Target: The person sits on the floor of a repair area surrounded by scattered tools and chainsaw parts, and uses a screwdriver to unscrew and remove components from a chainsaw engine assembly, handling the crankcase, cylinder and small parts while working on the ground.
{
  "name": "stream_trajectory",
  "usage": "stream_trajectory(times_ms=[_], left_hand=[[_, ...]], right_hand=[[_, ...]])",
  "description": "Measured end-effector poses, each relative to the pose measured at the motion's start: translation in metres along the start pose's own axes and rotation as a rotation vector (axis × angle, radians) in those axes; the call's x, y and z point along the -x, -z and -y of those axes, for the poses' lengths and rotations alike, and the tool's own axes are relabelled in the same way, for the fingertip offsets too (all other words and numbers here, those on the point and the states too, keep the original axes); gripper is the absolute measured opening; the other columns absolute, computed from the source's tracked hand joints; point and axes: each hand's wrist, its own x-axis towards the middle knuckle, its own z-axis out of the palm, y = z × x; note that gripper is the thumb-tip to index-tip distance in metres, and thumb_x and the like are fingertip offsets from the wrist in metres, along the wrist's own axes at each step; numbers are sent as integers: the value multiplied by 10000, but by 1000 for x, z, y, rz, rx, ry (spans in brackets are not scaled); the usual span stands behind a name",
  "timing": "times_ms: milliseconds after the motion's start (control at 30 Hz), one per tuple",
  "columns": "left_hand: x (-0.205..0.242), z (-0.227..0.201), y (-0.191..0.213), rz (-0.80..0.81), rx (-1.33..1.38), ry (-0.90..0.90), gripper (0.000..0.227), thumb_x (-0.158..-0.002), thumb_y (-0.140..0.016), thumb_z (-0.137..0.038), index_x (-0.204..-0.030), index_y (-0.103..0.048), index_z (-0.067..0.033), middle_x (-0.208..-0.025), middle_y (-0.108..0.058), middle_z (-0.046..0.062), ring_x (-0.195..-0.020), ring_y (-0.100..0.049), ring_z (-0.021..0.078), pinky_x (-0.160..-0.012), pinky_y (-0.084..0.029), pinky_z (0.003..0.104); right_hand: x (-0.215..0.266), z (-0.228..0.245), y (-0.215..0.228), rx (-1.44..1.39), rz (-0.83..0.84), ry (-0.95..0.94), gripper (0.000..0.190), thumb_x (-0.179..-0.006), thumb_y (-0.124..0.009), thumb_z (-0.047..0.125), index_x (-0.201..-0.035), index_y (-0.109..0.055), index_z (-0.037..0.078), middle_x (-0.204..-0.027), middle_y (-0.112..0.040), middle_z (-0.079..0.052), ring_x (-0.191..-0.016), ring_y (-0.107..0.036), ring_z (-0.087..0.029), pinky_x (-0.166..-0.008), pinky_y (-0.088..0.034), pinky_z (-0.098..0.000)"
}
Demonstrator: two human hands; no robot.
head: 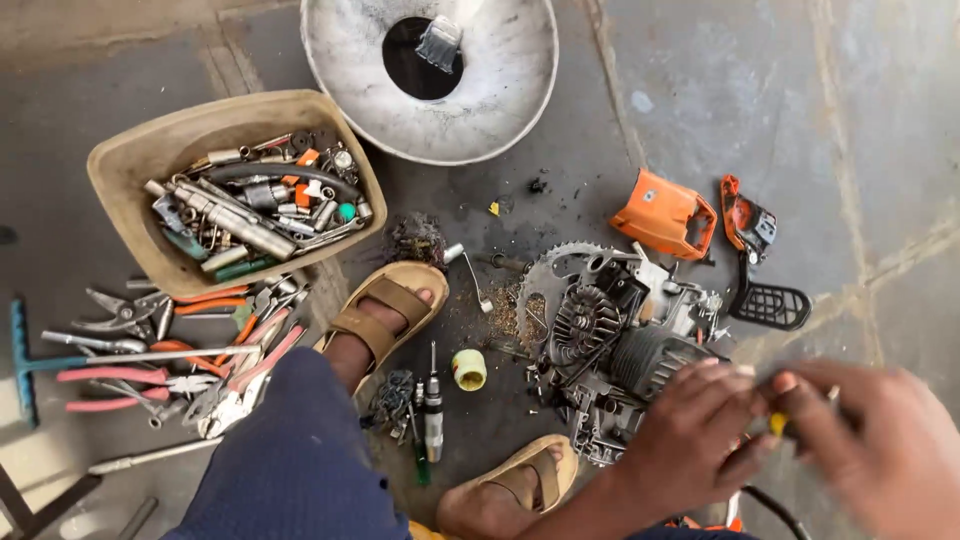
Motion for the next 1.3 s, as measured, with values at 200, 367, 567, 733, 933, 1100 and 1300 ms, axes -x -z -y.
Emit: stream_trajectory(times_ms=[200, 367, 567, 733, 933, 1100, 1300], left_hand=[[31, 63, -25, 40, -162, -138, 207, -975, -724, -81, -1170, -664, -44, -973, -619, 79, -925, -586, 256, -825, -425, 393], [25, 65, -26, 89, -276, -134, 125, -1008, -694, -83, -1124, -658, -53, -888, -560, 36, -880, -563, 216, -805, -418, 368], [13, 61, -27, 52, -338, -108, 59, -1016, -673, -113, -1056, -639, -87, -868, -552, 26, -860, -553, 220, -805, -406, 374], [12, 56, -22, 83, -288, -124, 87, -977, -642, -58, -1030, -649, -126, -844, -553, 5, -852, -560, 205, -819, -418, 364], [15, 61, -26, 24, -338, -129, 61, -983, -672, -33, -1007, -626, -65, -824, -555, 44, -824, -565, 233, -776, -423, 389], [13, 63, -27, 35, -300, -112, 79, -997, -655, -31, -1064, -624, -59, -855, -575, 45, -847, -576, 225, -791, -437, 376], [14, 56, -24, 50, -328, -132, 69, -1010, -664, -91, -1010, -603, -58, -801, -561, 62, -803, -578, 237, -810, -455, 401]], right_hand=[[-37, -150, 47, 318, -369, 296, 325, -1013, -476, 231, -1022, -675, -25, -913, -659, -188, -837, -663, -336, -756, -540, -472], [26, -308, -75, 603, -688, 577, 343, -1039, -427, 187, -1148, -604, -85, -1032, -646, -241, -916, -655, -382, -852, -518, -547], [2, 27, -18, 754, -760, 742, 356, -1046, -463, 144, -1321, -549, -65, -1204, -647, -234, -1068, -666, -394, -968, -502, -542], [-9, 88, 16, 715, -430, 284, 492, -983, -659, 112, -1451, -527, 41, -1199, -679, -143, -1036, -666, -345, -925, -503, -451], [26, -16, 1, -80, -352, 296, 532, -1092, -437, 48, -1619, -397, -15, -1306, -592, -185, -1206, -589, -201, -1050, -454, -310], [108, -87, -52, 118, -686, 219, 487, -1192, -502, 151, -1609, -354, -54, -1059, -672, -180, -1093, -542, -224, -1180, -387, -446], [66, 13, -8, 708, -406, 659, 810, -782, -806, 245, -1470, -483, -37, -1250, -760, -139, -922, -666, -353, -869, -501, -412]])
